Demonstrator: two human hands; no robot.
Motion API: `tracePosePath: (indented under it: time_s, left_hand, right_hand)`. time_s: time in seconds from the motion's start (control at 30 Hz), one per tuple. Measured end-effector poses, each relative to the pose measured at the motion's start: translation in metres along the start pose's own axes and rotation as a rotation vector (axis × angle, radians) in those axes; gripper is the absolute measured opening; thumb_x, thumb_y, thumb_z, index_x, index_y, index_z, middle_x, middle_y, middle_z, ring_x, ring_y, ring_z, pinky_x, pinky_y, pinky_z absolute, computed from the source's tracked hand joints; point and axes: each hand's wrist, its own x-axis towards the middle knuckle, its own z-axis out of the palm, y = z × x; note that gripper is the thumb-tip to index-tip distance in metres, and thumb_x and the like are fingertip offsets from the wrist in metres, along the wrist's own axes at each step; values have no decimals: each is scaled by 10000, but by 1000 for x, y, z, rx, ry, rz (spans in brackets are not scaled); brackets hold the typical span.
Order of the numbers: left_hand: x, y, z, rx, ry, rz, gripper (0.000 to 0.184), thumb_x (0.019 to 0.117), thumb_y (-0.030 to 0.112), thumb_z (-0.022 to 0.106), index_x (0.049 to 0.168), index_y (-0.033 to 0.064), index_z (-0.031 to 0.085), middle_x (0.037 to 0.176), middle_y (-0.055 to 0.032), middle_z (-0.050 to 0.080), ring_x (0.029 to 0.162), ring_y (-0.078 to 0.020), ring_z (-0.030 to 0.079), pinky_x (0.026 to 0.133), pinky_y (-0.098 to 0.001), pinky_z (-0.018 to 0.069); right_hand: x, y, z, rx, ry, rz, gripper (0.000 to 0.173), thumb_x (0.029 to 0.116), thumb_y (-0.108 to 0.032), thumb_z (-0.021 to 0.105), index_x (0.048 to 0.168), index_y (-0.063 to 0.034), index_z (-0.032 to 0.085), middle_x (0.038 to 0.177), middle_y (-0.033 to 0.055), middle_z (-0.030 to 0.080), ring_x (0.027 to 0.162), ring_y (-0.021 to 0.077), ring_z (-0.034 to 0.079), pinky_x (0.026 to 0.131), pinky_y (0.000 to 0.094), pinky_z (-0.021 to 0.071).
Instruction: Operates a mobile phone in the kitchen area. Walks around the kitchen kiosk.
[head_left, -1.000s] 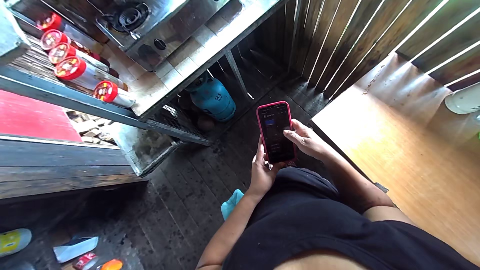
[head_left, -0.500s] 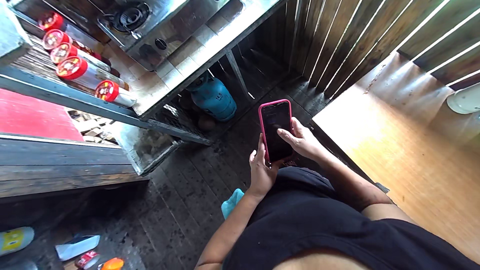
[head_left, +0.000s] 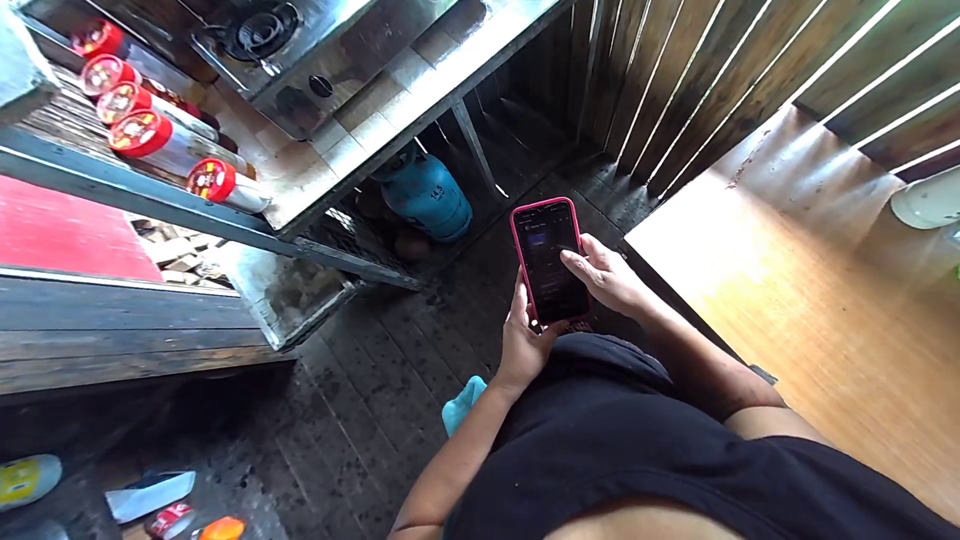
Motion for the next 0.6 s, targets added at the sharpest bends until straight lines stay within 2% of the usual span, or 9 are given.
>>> tracePosePath:
  time_s: [0.17, 0.3, 0.4, 0.6]
  left_hand:
    - [1, 0, -1, 2, -4, 10, 1009, 816, 38, 793, 1576, -102, 143, 1473, -243, 507, 1295, -164, 588, 1096, -298, 491]
    - [2, -1, -2, -18, -14, 4, 1008, 822, 29, 785, 1584, -85, 134, 1472, -240, 509, 1287, -178, 599, 1084, -313, 509]
    - [2, 1, -2, -40, -23, -7, 1007, 823, 20, 785, 1576, -101, 127, 1439, -234, 538, 1262, -165, 615, 1074, -303, 516]
    - [1, 4, -2, -97, -36, -55, 1020, 820, -26, 769, 1576, -105, 90, 1451, -253, 515, 1240, -171, 631, 1041, -292, 539]
  right_hand:
    - [1, -1, 0, -20, 7, -14, 348, 1080, -408, 473, 1226, -105, 563, 776, 65, 611, 712, 186, 613, 669, 421, 505]
    - [1, -2, -1, -18, -1, -11, 337, 1084, -403, 464, 1222, -111, 562, 814, 71, 645, 757, 190, 654, 695, 428, 530]
    - [0, -3, -2, -10, -2, -18, 330, 1086, -394, 465, 1226, -113, 567, 817, 68, 635, 747, 183, 639, 685, 414, 520]
    - [0, -2, -3, 24, -13, -26, 299, 1092, -348, 465, 1239, -110, 569, 844, 68, 658, 777, 163, 659, 718, 395, 536]
